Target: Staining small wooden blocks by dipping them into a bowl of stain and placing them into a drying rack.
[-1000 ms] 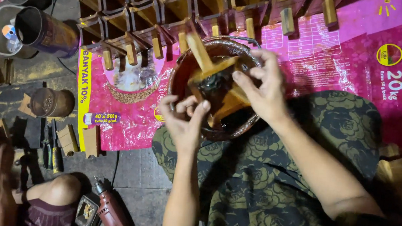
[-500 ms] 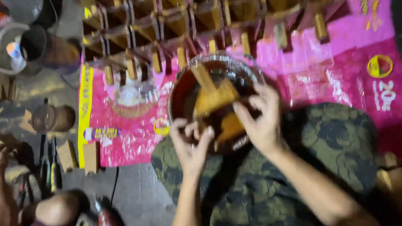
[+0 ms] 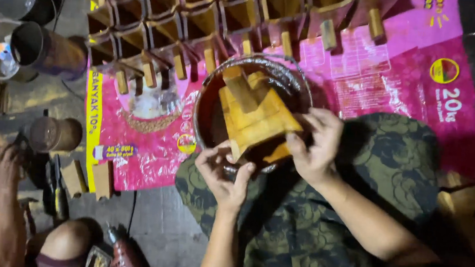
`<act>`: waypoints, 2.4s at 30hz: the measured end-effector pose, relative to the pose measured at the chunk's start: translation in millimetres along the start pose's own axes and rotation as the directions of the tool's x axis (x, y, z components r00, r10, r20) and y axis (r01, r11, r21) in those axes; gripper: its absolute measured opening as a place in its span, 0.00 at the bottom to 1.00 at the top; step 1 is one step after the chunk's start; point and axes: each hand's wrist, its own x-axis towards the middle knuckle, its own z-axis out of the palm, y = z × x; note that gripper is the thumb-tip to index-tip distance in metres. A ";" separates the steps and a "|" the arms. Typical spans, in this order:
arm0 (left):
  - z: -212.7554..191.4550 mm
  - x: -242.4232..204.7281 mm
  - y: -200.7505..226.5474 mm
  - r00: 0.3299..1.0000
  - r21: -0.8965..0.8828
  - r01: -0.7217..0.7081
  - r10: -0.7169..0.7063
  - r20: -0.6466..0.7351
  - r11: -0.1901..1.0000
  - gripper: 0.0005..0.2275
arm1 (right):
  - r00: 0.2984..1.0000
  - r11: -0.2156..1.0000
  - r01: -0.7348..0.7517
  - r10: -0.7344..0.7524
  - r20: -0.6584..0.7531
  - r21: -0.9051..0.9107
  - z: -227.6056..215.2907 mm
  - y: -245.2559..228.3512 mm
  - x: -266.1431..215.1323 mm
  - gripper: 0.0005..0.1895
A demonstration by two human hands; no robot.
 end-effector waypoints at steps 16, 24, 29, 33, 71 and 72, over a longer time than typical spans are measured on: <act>-4.7 -6.3 7.3 0.981 0.033 0.190 -0.188 -0.043 0.981 0.28 | 0.992 0.992 -0.084 0.093 0.089 -0.098 9.0 -5.2 -2.2 0.30; -11.3 -14.1 -1.3 0.986 0.028 0.164 -0.163 -0.035 0.986 0.28 | 0.981 0.906 0.183 -0.144 0.129 -0.382 7.4 -19.2 5.3 0.21; -3.6 -2.8 7.9 0.988 -0.009 0.154 -0.154 -0.025 0.988 0.25 | 0.971 0.974 -0.180 0.198 0.131 -0.140 20.0 -2.2 0.5 0.28; -11.2 -9.4 -5.1 0.989 0.132 0.143 -0.136 -0.062 0.981 0.27 | 0.995 0.936 0.057 -0.027 0.091 -0.347 16.1 0.1 -6.3 0.20; -21.8 -13.1 -62.8 0.988 -0.033 0.100 -0.103 -0.115 0.994 0.22 | 0.992 0.980 -0.100 0.111 0.053 -0.174 30.7 20.8 -5.9 0.27; -19.2 -23.0 -62.3 0.986 -0.073 0.123 -0.130 -0.102 0.990 0.22 | 0.992 0.979 -0.104 0.115 0.052 -0.177 22.7 25.9 -16.9 0.31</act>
